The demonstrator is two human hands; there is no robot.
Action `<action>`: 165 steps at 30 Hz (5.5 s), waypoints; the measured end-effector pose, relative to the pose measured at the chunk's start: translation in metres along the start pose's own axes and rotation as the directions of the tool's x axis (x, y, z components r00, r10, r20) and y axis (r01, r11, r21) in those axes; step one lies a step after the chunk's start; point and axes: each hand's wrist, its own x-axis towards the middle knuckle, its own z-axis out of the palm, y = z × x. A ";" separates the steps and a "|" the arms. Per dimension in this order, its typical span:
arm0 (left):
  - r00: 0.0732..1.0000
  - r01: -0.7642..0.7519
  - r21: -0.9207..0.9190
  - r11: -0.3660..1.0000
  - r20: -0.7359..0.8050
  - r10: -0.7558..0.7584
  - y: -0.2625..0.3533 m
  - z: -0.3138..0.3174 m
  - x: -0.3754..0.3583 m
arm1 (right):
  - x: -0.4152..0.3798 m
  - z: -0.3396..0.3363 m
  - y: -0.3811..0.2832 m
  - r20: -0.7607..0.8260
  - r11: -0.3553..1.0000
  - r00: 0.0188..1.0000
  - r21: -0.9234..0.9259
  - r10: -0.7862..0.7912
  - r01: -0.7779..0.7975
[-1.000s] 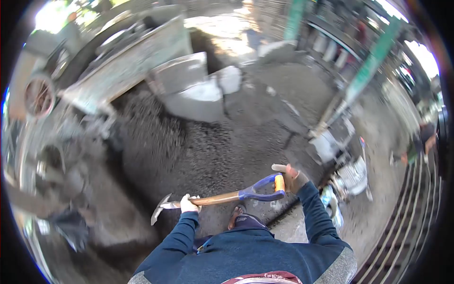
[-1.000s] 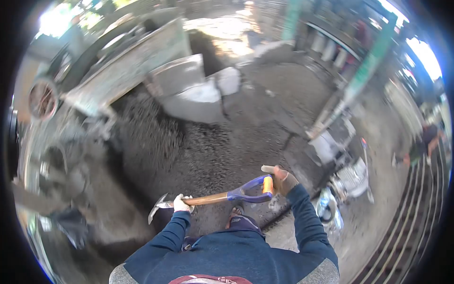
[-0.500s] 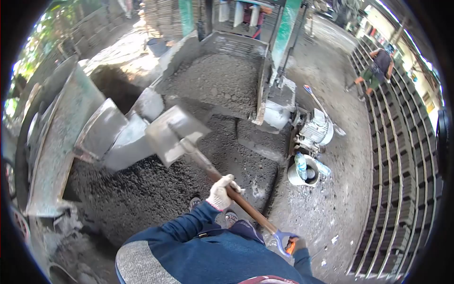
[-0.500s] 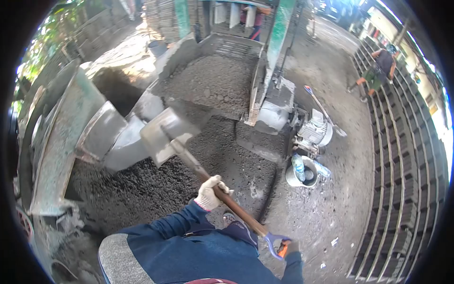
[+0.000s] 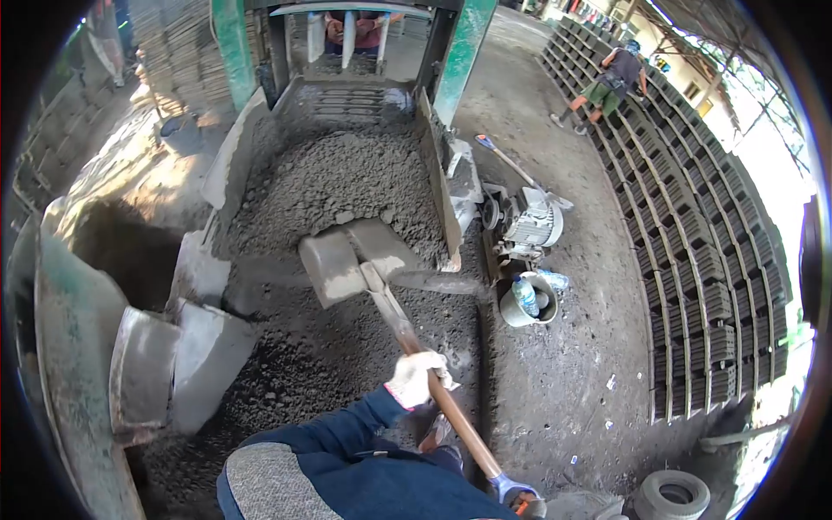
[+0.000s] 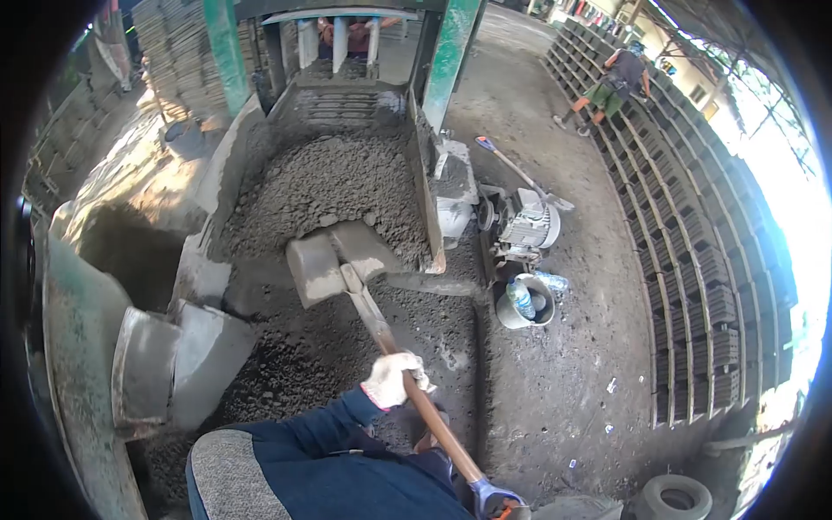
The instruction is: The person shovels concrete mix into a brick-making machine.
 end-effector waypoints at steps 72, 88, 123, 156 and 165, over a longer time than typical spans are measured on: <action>0.690 -0.192 -0.212 0.958 0.665 0.286 0.003 0.151 -0.033 | -0.419 0.143 -0.430 0.498 -0.838 -0.719 -0.500 -0.485 0.219; 0.927 -0.375 -0.186 0.908 -0.060 0.370 0.294 0.101 0.089 | -0.189 0.347 -0.339 0.200 -0.462 -0.417 -0.409 -0.887 0.787; 0.565 -0.764 -0.220 0.607 -0.683 0.464 -0.381 -0.099 -0.097 | -0.028 0.249 -0.290 0.915 -0.238 -0.403 0.387 -0.024 0.891; -0.956 0.051 0.047 0.998 -0.287 0.062 -0.619 -0.165 -1.079 | -0.167 0.078 0.148 0.822 -0.795 -0.480 0.499 0.307 0.346; -0.990 0.069 0.019 0.997 -0.126 0.071 -0.614 -0.172 -1.074 | -0.165 0.052 0.125 0.888 -0.837 -0.354 0.417 0.293 0.355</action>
